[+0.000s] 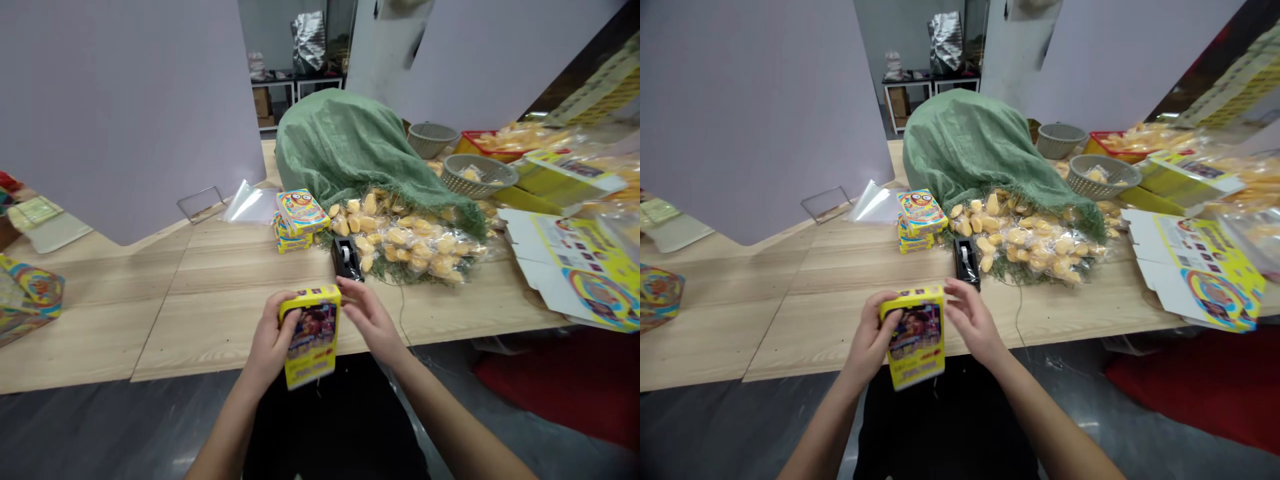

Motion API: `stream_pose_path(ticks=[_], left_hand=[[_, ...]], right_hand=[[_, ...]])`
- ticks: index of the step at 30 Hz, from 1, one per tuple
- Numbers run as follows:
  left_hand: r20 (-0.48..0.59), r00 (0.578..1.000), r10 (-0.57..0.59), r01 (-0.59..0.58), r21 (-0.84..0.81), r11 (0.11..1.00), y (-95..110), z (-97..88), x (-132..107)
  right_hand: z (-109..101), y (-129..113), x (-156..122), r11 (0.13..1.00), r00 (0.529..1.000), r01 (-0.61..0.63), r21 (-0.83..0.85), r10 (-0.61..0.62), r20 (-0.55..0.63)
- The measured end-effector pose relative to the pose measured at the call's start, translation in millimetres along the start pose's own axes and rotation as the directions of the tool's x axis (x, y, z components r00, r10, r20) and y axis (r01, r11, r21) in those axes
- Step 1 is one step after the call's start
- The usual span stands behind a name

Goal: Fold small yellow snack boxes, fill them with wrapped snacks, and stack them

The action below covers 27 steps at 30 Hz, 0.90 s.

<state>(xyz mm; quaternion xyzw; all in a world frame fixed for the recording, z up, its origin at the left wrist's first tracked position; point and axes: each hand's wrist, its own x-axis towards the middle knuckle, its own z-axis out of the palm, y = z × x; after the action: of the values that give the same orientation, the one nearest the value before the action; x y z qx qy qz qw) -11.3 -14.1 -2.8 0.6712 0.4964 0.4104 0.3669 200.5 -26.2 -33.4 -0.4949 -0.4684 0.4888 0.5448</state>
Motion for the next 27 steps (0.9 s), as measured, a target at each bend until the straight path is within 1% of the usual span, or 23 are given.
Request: stream_pose_path(ticks=[1, 2, 3, 4, 5, 6, 8, 10, 12, 15, 17, 19, 22, 25, 27], left_hand=[[-0.118, 0.992, 0.052, -0.053, -0.004, 0.999, -1, -0.6, 2], [-0.223, 0.968, 0.112, -0.115, 0.0, 0.993, -2, -1.1, 3], [-0.295, 0.938, 0.18, -0.184, 0.014, 0.983, -5, -1.1, 4], [-0.317, 0.914, 0.254, -0.255, 0.039, 0.966, -8, -0.7, 5], [-0.297, 0.898, 0.325, -0.319, 0.071, 0.945, -12, 0.3, 6], [-0.252, 0.889, 0.383, -0.369, 0.104, 0.924, -16, 1.8, 6], [-0.16, 0.881, 0.446, -0.422, 0.162, 0.892, -22, 5.5, 5], [-0.124, 0.875, 0.469, -0.442, 0.195, 0.876, -25, 8.5, 3], [-0.118, 0.869, 0.481, -0.451, 0.212, 0.867, -25, 9.7, 3], [-0.149, 0.874, 0.462, -0.426, 0.224, 0.877, -24, 8.1, 5], [-0.168, 0.878, 0.449, -0.404, 0.244, 0.882, -24, 6.2, 8], [-0.16, 0.88, 0.447, -0.398, 0.264, 0.878, -22, 4.7, 9], [-0.137, 0.882, 0.451, -0.401, 0.284, 0.871, -16, 3.9, 11], [-0.139, 0.876, 0.461, -0.396, 0.339, 0.853, -10, 3.6, 12], [-0.141, 0.878, 0.458, -0.382, 0.372, 0.846, -7, 3.5, 12]], right_hand=[[-7, 7, 6, 0.998, 0.987, -0.068, 0.02, 0.07, -0.143], [-14, 14, 13, 0.987, 0.945, -0.154, 0.04, 0.159, -0.285], [-22, 21, 21, 0.968, 0.882, -0.244, 0.062, 0.248, -0.401], [-29, 28, 30, 0.94, 0.822, -0.331, 0.082, 0.33, -0.464], [-35, 35, 40, 0.91, 0.782, -0.404, 0.097, 0.398, -0.48], [-40, 40, 50, 0.882, 0.761, -0.459, 0.105, 0.452, -0.465], [-45, 46, 66, 0.848, 0.755, -0.517, 0.119, 0.517, -0.403], [-44, 48, 77, 0.828, 0.755, -0.545, 0.133, 0.554, -0.351], [-38, 49, 78, 0.841, 0.769, -0.521, 0.146, 0.537, -0.348], [-25, 57, 65, 0.899, 0.793, -0.41, 0.154, 0.435, -0.428], [-15, 67, 54, 0.933, 0.791, -0.332, 0.135, 0.354, -0.499], [-6, 77, 45, 0.956, 0.783, -0.279, 0.092, 0.281, -0.555], [2, 89, 40, 0.974, 0.781, -0.226, 0.003, 0.183, -0.597], [3, 86, 36, 0.98, 0.798, -0.176, -0.089, 0.089, -0.596], [2, 75, 28, 0.979, 0.824, -0.135, -0.155, 0.024, -0.566]])
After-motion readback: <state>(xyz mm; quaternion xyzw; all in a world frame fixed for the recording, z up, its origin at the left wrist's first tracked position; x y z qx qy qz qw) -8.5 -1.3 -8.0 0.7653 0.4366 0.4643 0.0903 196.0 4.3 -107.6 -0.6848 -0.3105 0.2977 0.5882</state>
